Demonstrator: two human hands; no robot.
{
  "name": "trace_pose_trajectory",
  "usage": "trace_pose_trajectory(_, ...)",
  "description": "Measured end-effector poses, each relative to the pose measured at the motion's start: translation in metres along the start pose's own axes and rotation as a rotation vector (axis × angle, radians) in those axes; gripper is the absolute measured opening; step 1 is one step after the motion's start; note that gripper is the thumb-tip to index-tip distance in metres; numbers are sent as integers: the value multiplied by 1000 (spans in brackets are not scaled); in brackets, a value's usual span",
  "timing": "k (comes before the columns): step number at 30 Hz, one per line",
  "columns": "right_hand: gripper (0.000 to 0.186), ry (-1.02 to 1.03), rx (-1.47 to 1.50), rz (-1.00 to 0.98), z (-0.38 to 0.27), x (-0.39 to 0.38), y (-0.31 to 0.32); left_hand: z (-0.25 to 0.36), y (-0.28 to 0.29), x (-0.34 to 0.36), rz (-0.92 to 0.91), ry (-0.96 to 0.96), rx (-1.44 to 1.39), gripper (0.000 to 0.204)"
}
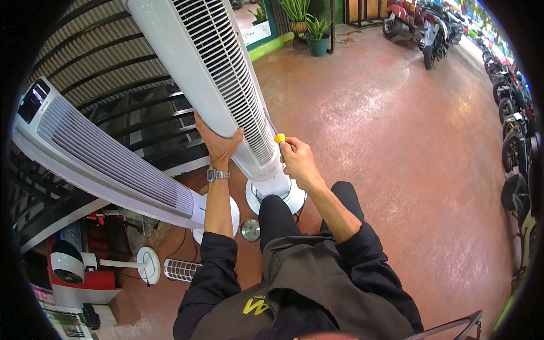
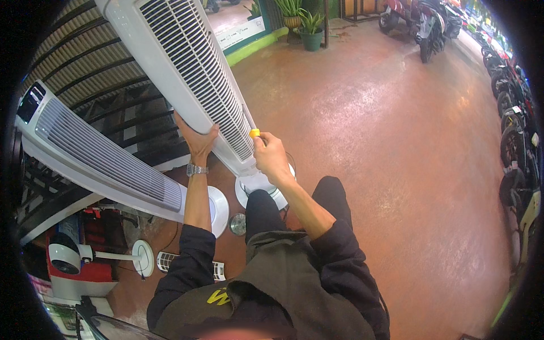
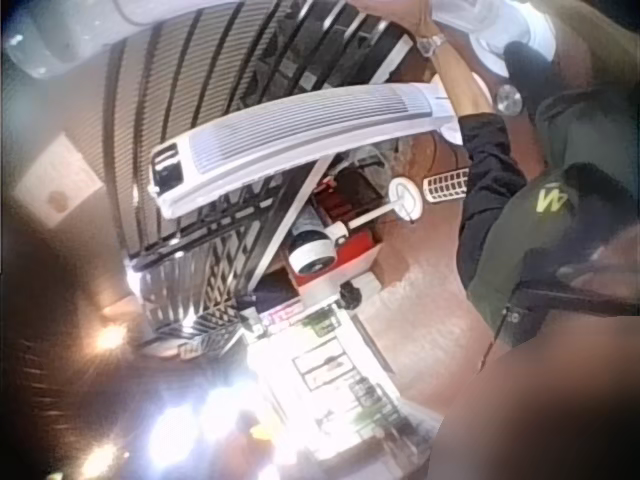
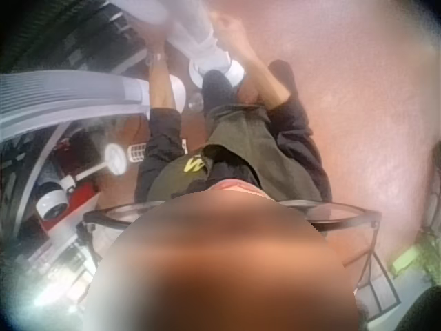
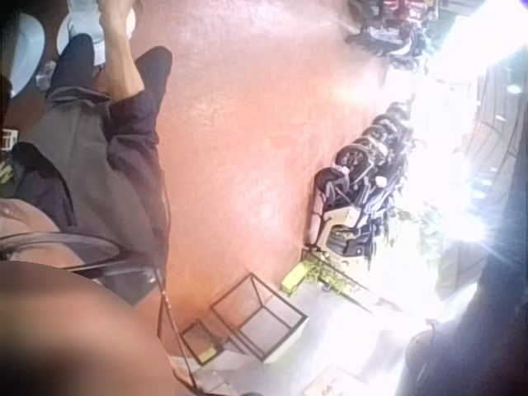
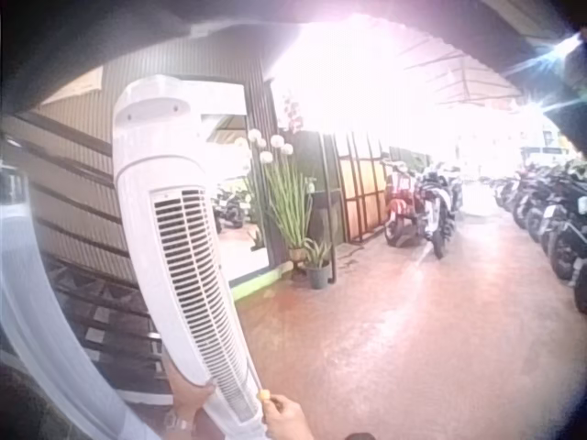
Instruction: The person uses a screwdriver to pry open and remove the front grille of a white tower fan. They then continue to pry along the seam of the fan's main body to separate the casing halves.
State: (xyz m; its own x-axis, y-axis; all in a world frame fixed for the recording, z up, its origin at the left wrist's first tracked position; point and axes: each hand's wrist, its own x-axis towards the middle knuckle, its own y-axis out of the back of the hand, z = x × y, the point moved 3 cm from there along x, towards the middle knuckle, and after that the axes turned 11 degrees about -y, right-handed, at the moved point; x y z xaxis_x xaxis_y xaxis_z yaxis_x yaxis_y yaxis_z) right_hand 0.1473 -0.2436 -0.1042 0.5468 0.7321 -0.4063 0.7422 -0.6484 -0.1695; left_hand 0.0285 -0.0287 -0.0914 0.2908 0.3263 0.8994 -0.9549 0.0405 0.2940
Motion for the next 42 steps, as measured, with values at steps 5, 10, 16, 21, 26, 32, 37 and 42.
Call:
trace_pose_trajectory(5, 35, -100, 145, -48, -1, -1, -2, -6, 1, -3, 27, -47, 52, 128)
trace_pose_trajectory(10, 39, 315, -344, 185, 8, 18, 5, -4, -3, -1, 25, -28, 17, 127)
trace_pose_trajectory(16, 47, 408, -735, 322, -4, -4, -4, -1, 2, 1, 14, -33, 0, 125)
trace_pose_trajectory(21, 45, -64, 194, -113, 0, -1, 14, 5, 6, 0, 12, -14, 9, 124)
trace_pose_trajectory(26, 47, 342, -106, 118, 24, 28, 15, 5, 1, 2, 13, 7, 7, 124)
trace_pose_trajectory(32, 43, 453, -284, 304, 17, 11, -5, 6, 8, 1, -1, 30, 36, 123)
trace_pose_trajectory(37, 44, -163, 627, -254, 16, 5, 15, 6, 7, 1, 10, 13, -2, 123)
trace_pose_trajectory(42, 42, 153, 450, 59, 16, -2, 7, 6, 2, -3, -3, 77, -7, 123)
